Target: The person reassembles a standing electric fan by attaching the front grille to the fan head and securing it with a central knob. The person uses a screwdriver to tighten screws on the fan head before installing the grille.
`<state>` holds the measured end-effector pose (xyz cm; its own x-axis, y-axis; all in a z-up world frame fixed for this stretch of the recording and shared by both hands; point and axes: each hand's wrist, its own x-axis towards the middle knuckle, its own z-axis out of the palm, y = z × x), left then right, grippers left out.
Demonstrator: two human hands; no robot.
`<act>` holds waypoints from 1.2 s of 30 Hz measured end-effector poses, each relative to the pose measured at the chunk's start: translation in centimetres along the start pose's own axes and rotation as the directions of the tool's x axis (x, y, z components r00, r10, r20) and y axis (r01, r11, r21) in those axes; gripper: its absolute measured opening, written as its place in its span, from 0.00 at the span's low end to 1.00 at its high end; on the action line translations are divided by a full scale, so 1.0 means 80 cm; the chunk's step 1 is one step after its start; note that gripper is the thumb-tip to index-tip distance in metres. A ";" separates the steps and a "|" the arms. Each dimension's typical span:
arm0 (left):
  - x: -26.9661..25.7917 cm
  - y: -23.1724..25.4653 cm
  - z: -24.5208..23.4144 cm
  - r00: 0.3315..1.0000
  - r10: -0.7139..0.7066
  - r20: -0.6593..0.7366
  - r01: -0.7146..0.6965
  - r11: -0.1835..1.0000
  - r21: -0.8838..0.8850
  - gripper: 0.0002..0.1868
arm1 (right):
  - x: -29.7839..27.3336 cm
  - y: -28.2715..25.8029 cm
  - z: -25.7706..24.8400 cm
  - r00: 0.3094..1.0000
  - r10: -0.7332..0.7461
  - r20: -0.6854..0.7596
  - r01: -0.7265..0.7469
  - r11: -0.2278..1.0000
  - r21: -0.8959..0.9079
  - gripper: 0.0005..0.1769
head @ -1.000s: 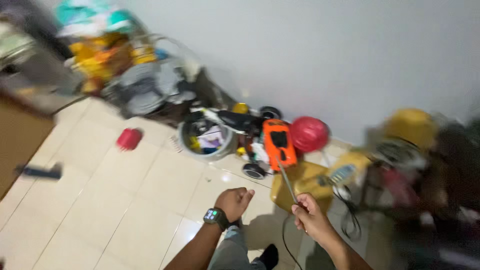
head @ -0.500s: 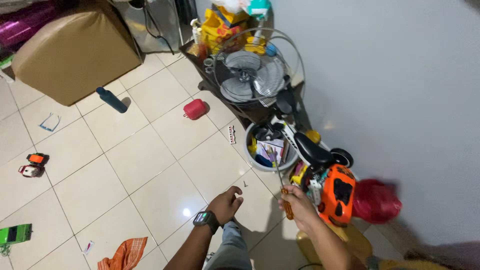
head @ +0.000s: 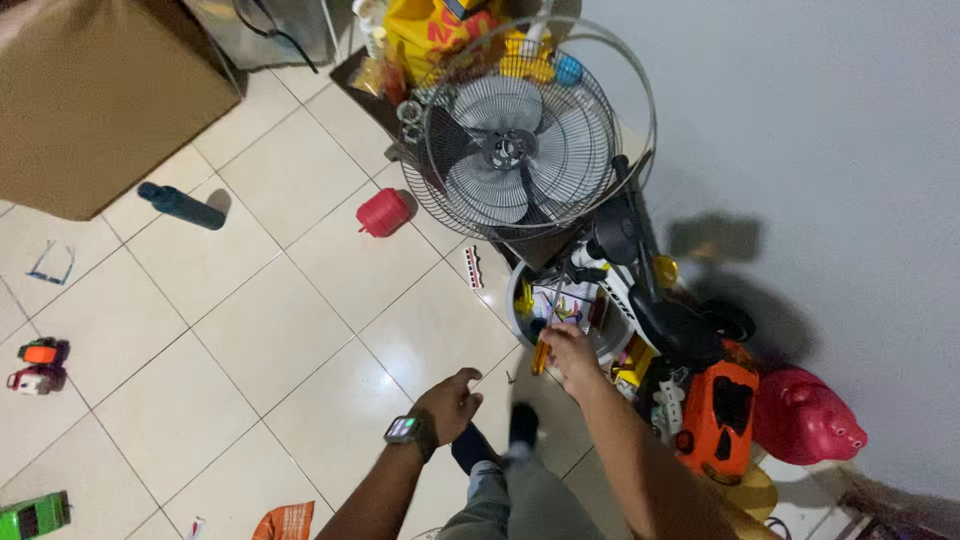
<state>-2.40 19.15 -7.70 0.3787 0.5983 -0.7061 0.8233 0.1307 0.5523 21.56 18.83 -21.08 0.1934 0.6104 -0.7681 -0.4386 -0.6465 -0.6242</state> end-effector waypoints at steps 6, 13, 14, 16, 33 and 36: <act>0.116 0.017 -0.001 0.982 0.165 -0.091 -0.174 0.980 -0.098 0.24 | 0.119 -0.022 0.029 0.992 0.063 -0.110 -0.063 0.998 -0.003 0.11; 0.263 0.012 0.012 0.958 0.224 -0.179 -0.244 0.965 -0.093 0.31 | 0.232 -0.014 0.036 0.984 -0.072 -0.165 0.068 0.997 -0.033 0.12; 0.279 0.011 0.012 0.951 0.230 -0.207 -0.257 0.960 -0.115 0.32 | 0.248 -0.022 0.041 0.978 -0.086 -0.189 0.082 0.996 -0.029 0.12; 0.297 0.008 0.019 0.937 0.253 -0.240 -0.288 0.949 -0.124 0.33 | 0.260 -0.023 0.043 0.966 -0.083 -0.246 0.079 0.997 -0.027 0.14; 0.375 0.028 -0.032 0.937 0.335 -0.093 -0.345 0.931 -0.121 0.28 | 0.402 0.041 0.014 0.953 0.042 -0.301 0.248 0.463 0.851 0.09; 0.376 0.029 -0.034 0.950 0.309 -0.053 -0.312 0.947 -0.077 0.30 | 0.401 0.042 0.009 0.960 0.081 -0.266 0.181 0.544 0.820 0.11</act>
<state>9.76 39.61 -26.45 0.5917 0.6501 -0.4767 0.6290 -0.0024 0.7774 25.61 36.54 -47.72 0.3837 0.4118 -0.8266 -0.9227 0.1342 -0.3614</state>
